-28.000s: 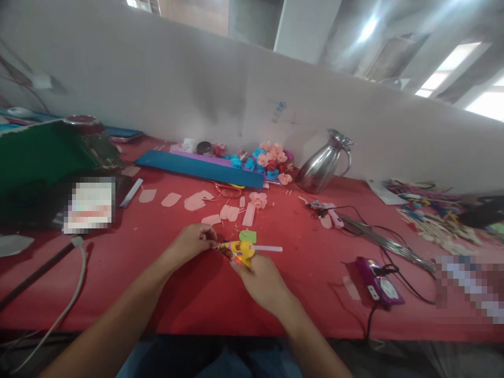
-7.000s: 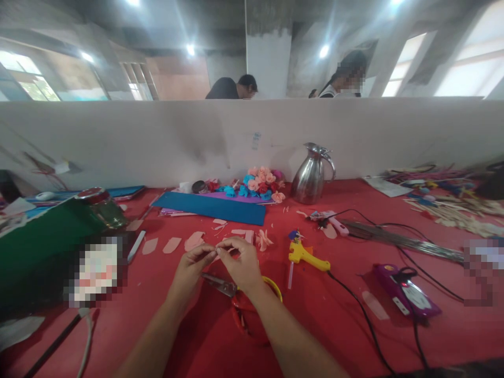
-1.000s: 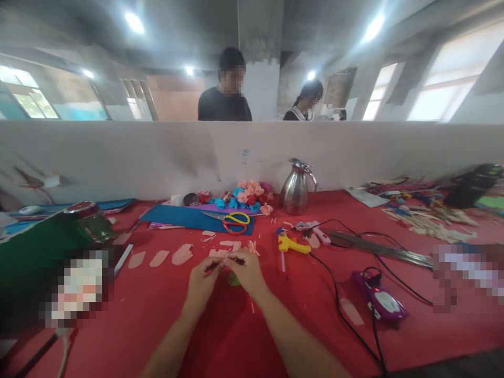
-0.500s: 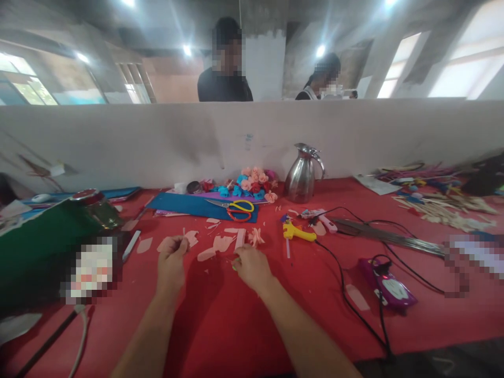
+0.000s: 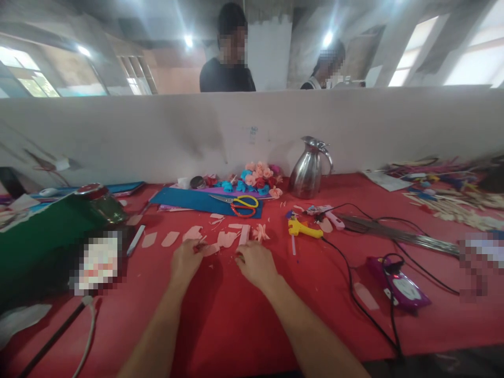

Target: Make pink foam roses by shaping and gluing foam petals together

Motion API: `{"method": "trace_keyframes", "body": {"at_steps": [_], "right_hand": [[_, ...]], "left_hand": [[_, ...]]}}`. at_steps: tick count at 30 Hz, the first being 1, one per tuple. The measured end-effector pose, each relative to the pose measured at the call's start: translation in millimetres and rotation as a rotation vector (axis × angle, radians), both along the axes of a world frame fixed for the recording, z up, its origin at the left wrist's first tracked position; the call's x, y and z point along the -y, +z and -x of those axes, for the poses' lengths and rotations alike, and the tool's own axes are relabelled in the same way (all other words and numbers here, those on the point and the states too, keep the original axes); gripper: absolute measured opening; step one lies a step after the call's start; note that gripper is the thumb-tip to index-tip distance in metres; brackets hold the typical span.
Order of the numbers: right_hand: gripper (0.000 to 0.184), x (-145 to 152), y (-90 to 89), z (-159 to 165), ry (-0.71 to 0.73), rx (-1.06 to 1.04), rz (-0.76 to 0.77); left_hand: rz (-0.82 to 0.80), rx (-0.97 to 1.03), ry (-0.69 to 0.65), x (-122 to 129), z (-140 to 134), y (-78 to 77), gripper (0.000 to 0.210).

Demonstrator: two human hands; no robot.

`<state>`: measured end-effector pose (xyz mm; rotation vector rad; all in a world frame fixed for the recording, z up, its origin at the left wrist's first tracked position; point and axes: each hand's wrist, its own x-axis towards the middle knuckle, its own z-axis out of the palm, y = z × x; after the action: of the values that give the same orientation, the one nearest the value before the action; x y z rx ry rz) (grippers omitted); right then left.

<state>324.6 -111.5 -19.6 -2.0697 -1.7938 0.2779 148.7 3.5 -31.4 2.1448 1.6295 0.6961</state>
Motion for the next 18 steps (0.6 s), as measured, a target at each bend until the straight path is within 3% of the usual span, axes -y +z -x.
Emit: {"method": "trace_keyframes", "body": {"at_steps": [5, 9, 13, 18], "right_hand": [[0.018, -1.2, -4.6, -3.1, -0.122, 0.057, -0.091], [0.020, -5.3, -6.8, 2.0, -0.048, 0.058, -0.203], [0.018, -15.2, -4.0, 13.3, 0.024, 0.132, -0.179], [0.016, -35.3, -3.1, 24.7, 0.000, 0.208, -0.160]], "left_hand": [[0.047, -0.086, -0.011, 6.2, -2.2, 7.1, 0.021], [0.057, -0.058, 0.013, 4.2, 1.8, 8.5, 0.020], [0.072, 0.014, 0.049, 2.6, 5.0, 8.3, 0.017], [0.064, 0.052, 0.011, 2.2, 5.2, 6.5, 0.010]]}}
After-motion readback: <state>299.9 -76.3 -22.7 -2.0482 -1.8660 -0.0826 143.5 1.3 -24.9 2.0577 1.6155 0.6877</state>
